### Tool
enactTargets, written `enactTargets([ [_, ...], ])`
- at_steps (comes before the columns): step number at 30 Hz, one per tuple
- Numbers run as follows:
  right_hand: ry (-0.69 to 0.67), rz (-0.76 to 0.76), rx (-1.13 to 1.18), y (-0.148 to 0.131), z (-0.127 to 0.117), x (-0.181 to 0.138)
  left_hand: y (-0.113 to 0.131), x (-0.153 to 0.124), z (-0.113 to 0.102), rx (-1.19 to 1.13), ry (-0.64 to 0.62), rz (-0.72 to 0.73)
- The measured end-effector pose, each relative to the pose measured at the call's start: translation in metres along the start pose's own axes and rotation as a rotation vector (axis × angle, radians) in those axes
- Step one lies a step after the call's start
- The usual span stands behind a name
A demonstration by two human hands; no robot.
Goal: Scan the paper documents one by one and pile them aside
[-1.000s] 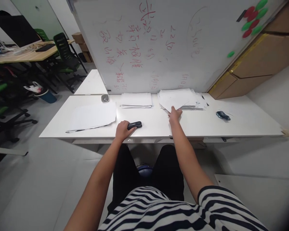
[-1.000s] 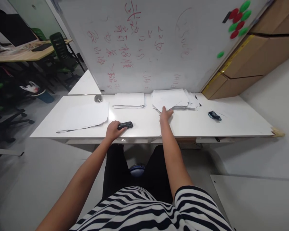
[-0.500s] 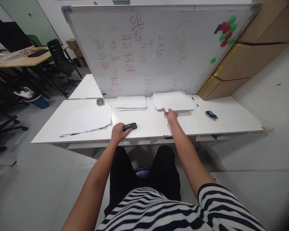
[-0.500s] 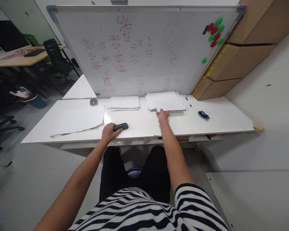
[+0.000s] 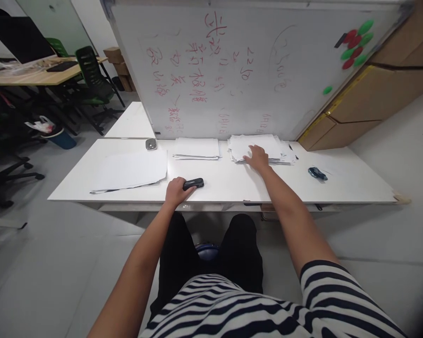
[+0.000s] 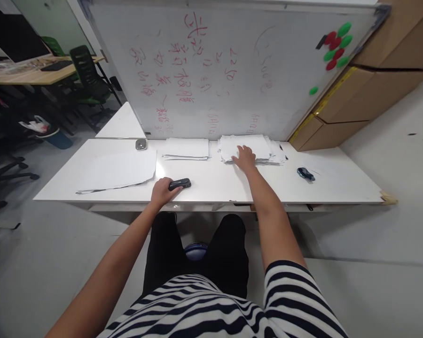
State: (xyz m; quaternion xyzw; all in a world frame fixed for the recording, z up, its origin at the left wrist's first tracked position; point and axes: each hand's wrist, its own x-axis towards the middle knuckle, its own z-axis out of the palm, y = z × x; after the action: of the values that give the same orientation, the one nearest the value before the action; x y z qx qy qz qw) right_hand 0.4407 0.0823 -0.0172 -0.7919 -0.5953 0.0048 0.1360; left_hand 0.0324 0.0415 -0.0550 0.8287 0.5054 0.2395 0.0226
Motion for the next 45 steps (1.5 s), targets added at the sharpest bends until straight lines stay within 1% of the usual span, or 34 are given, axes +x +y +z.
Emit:
enactTargets([
  [3, -0.121, -0.055, -0.052, 0.005, 0.008, 0.003, 0.0, 0.0, -0.001, 0.008, -0.014, -0.004],
  [5, -0.14, -0.113, -0.094, 0.007, 0.011, 0.005, 0.001, 0.0, -0.002, 0.009, -0.021, -0.007],
  [8, -0.122, -0.16, -0.144, 0.007, 0.012, 0.006, 0.001, 0.001, -0.003, -0.003, -0.026, -0.007],
  [16, -0.12, -0.13, -0.181, 0.004, 0.009, 0.003, 0.001, 0.001, -0.003, -0.004, -0.019, -0.004],
  [21, -0.105, -0.194, -0.189, 0.0, 0.01, 0.001, 0.001, 0.001, -0.004, -0.002, -0.032, -0.002],
  [28, -0.098, -0.259, -0.34, -0.011, 0.018, 0.004, 0.001, 0.001, -0.005, -0.006, -0.039, -0.007],
  [33, -0.126, -0.287, -0.379, -0.01, 0.017, 0.006, 0.001, 0.001, -0.004, 0.001, -0.036, -0.004],
  [37, -0.16, -0.288, -0.377, -0.009, 0.015, 0.006, 0.001, 0.001, -0.004, -0.012, -0.034, -0.008],
  [45, -0.138, -0.258, -0.39, -0.014, 0.017, 0.003, 0.002, 0.001, -0.004, 0.004, -0.031, -0.002],
])
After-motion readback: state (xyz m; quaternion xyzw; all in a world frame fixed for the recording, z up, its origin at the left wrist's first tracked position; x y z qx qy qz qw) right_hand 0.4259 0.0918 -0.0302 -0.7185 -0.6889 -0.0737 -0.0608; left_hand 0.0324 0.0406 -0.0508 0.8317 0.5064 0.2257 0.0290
